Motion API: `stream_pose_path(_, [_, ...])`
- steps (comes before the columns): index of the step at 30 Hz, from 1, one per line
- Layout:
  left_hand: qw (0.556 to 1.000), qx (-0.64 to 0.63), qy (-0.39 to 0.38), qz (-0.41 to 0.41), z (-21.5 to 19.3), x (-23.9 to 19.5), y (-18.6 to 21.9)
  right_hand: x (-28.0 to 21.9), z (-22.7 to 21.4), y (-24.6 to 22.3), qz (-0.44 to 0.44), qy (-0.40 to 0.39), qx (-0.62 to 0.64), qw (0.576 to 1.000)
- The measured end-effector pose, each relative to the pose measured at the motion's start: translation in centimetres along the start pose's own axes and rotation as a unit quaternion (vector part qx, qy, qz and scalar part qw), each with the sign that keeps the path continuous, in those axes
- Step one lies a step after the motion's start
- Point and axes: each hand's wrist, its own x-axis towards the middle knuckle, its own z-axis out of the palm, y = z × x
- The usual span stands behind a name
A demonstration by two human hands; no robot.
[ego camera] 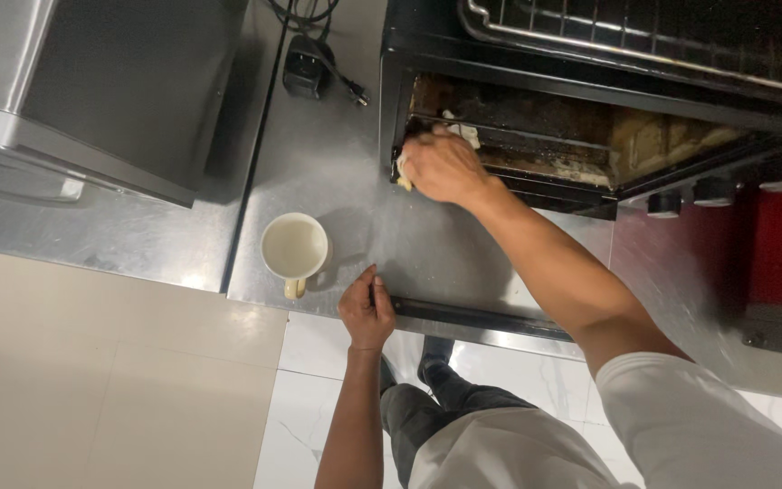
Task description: The person cleans the interior of a toaster oven using a cloth. They wipe the bottom and sides of the appliance, remove debris, and repeatedly rinse the cloth at a sink before returning to wipe the oven again.
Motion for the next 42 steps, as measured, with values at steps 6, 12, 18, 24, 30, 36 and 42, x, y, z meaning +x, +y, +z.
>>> stream_pose_path(6, [0.999,-0.015,-0.013,-0.036,0.0,0.3,0.2,-3.1,-1.2,-3.4,0.026,-0.094,-0.070,0.993])
stream_pose_path(12, [1.000,-0.010,-0.013,-0.026,-0.1,0.1,0.1,-7.8,-1.9,-3.6,0.029,-0.065,0.019,0.997])
stream_pose_path(18, [0.990,-0.042,-0.049,-0.126,-0.6,0.4,0.3,-10.1,-4.2,1.7,0.182,0.020,0.322,0.929])
stream_pose_path(24, [0.984,0.084,-0.128,-0.089,-0.4,3.0,3.5,-16.1,-7.1,8.0,0.312,0.145,0.482,0.806])
stream_pose_path(30, [0.948,0.217,-0.233,-0.021,5.3,6.6,5.4,-20.8,-6.2,8.7,0.445,0.197,0.368,0.792])
stream_pose_path(36, [0.921,0.225,-0.317,0.035,6.8,5.2,6.9,-21.6,-3.6,5.1,0.371,0.202,0.072,0.904])
stream_pose_path(42, [0.975,0.000,-0.224,-0.004,1.4,2.6,8.0,-19.4,-1.1,3.8,0.261,0.258,0.054,0.929])
